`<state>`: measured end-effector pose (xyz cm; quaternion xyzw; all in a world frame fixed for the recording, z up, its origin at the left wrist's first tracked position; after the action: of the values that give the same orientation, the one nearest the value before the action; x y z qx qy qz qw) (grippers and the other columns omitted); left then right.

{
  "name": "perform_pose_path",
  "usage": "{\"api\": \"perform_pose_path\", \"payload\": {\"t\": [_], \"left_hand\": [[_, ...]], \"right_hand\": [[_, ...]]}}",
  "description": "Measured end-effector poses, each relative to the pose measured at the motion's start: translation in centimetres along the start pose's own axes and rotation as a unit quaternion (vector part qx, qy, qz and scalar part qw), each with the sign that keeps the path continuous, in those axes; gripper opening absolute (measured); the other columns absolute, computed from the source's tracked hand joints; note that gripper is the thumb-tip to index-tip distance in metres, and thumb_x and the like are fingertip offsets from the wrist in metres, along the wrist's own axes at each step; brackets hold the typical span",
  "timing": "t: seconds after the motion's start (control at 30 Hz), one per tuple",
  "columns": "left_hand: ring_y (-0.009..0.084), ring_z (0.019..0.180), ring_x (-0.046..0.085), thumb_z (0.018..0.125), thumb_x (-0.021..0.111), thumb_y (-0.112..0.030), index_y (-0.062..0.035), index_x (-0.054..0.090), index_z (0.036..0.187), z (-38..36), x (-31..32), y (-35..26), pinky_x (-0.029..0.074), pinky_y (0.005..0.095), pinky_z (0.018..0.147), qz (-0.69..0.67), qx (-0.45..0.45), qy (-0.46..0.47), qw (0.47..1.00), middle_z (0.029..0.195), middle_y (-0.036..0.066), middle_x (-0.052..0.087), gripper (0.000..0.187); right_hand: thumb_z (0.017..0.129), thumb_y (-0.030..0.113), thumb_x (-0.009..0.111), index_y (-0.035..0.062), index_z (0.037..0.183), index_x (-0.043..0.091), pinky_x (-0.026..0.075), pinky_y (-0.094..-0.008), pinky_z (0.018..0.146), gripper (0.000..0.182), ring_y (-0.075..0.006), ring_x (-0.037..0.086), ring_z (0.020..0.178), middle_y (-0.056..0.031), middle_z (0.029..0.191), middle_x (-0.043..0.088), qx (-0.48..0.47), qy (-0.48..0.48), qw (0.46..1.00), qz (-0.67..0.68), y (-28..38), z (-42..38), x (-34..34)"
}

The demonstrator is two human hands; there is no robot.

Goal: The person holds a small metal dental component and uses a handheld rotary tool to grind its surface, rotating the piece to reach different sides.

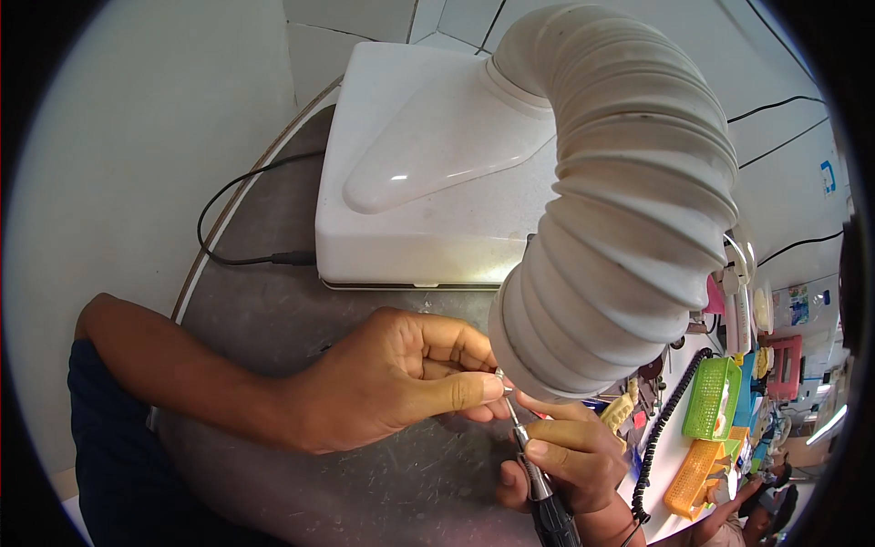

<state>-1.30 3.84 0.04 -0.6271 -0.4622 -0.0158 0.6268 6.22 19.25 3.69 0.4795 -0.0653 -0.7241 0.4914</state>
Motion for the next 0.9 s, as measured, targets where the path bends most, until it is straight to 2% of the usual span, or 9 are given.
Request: {"api": "perform_pose_path", "payload": {"t": [0.03,0.23,0.9], "left_hand": [[0.0147,0.093,0.063,0.092,0.057,-0.012,0.0073,0.056,0.106,-0.04,0.07,-0.06,0.053,0.0242,0.083,-0.013,-0.012,-0.003,1.0,0.1,0.012,0.063,0.024],[0.016,0.094,0.063,0.091,0.058,-0.009,0.0073,0.055,0.104,-0.03,0.1,-0.02,0.054,0.0238,0.083,-0.027,-0.029,-0.002,0.999,0.1,0.013,0.062,0.021],[0.0168,0.094,0.064,0.091,0.057,-0.008,0.0055,0.053,0.1,0.04,0.1,0.06,0.054,0.0232,0.082,-0.03,-0.02,0.001,0.999,0.098,0.014,0.061,0.016]], "right_hand": [[0.073,0.013,0.074,0.0094,0.101,0.051,0.054,-0.034,0.064,0.036,-0.0302,0.067,0.08,-0.0086,0.084,0.061,0.001,-0.004,1.0,-0.01,-0.02,0.07,-0.1],[0.071,0.014,0.074,0.0101,0.102,0.051,0.052,-0.0308,0.061,0.039,-0.024,0.062,0.068,-0.0075,0.083,0.06,0.023,-0.001,0.999,-0.031,-0.09,-0.11,-0.02],[0.07,0.015,0.075,0.0107,0.101,0.052,0.05,-0.0292,0.059,0.039,-0.0205,0.061,0.066,-0.0067,0.08,0.061,0.021,0.001,1.0,-0.022,-0.03,0.01,-0.03]]}}
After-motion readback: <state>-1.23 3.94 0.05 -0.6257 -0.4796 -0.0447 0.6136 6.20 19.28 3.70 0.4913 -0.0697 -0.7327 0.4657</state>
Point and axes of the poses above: each hand's wrist, its own z-axis towards the middle knuckle, its own x-axis out of the palm, y = z × x, the point moved 4 cm from there along z, towards the middle knuckle
